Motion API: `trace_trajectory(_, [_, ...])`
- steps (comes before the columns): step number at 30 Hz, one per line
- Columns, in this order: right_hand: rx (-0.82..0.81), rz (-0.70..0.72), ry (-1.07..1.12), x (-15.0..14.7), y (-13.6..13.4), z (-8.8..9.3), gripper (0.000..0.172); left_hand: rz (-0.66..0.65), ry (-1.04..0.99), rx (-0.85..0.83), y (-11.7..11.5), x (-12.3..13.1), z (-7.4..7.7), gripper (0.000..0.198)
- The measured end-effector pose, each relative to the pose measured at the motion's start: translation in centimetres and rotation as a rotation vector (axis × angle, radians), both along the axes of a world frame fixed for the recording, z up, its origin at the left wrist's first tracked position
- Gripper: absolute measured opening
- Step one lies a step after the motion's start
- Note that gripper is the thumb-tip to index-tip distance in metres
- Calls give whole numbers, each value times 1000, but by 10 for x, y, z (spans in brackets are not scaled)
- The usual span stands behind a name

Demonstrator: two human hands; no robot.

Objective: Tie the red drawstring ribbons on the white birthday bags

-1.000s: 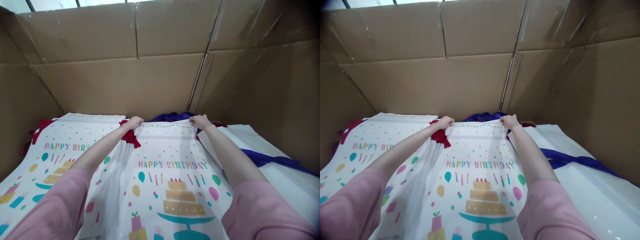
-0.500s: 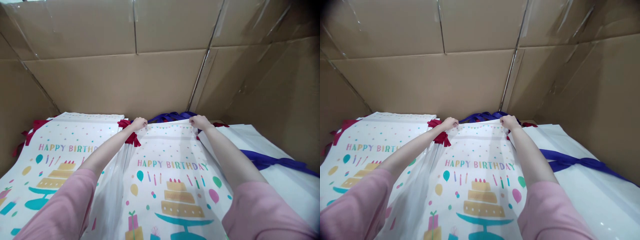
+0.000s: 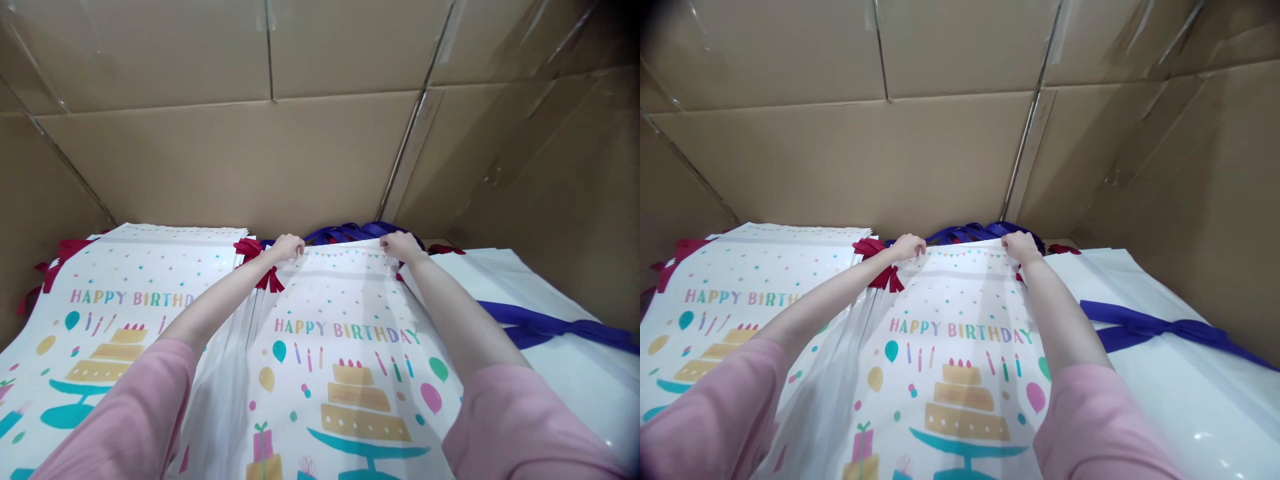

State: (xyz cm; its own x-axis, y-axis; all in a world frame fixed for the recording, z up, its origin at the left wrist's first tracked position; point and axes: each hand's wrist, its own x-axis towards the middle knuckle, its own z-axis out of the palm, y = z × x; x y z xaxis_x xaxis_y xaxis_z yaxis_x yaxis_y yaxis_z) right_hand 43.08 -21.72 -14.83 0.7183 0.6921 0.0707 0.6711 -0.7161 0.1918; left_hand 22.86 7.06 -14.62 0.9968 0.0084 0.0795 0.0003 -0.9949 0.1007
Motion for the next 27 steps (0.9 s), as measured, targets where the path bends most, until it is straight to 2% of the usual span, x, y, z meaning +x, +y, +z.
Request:
trace_trajectory(4, [-11, -9, 7, 3, 0, -3, 27, -19, 27, 20, -13, 3, 3, 34])
trace_trajectory(7, [-11, -6, 9, 4, 0, -4, 27, -25, 35, 12, -13, 3, 2, 33])
trace_trajectory(12, [15, 15, 9, 1, -2, -6, 24, -9, 19, 13, 10, -5, 2, 29])
trace_trajectory(17, [94, 44, -25, -9, 1, -4, 24, 107, -41, 99, 36, -22, 12, 33])
trace_trajectory(20, [213, 129, -71, -34, 14, -5, 32, 119, -7, 140, 41, -39, 21, 27])
trace_trajectory(22, [254, 213, 12, -63, 29, -10, 39, 69, 67, 159, 39, -53, 26, 20])
trace_trajectory(24, [229, 313, 165, -100, 45, -17, 51, -38, 163, 175, 36, -70, 28, 22])
trace_trajectory(27, [71, 421, 387, -151, 63, -30, 78, -190, 243, 132, 33, -95, 31, 21])
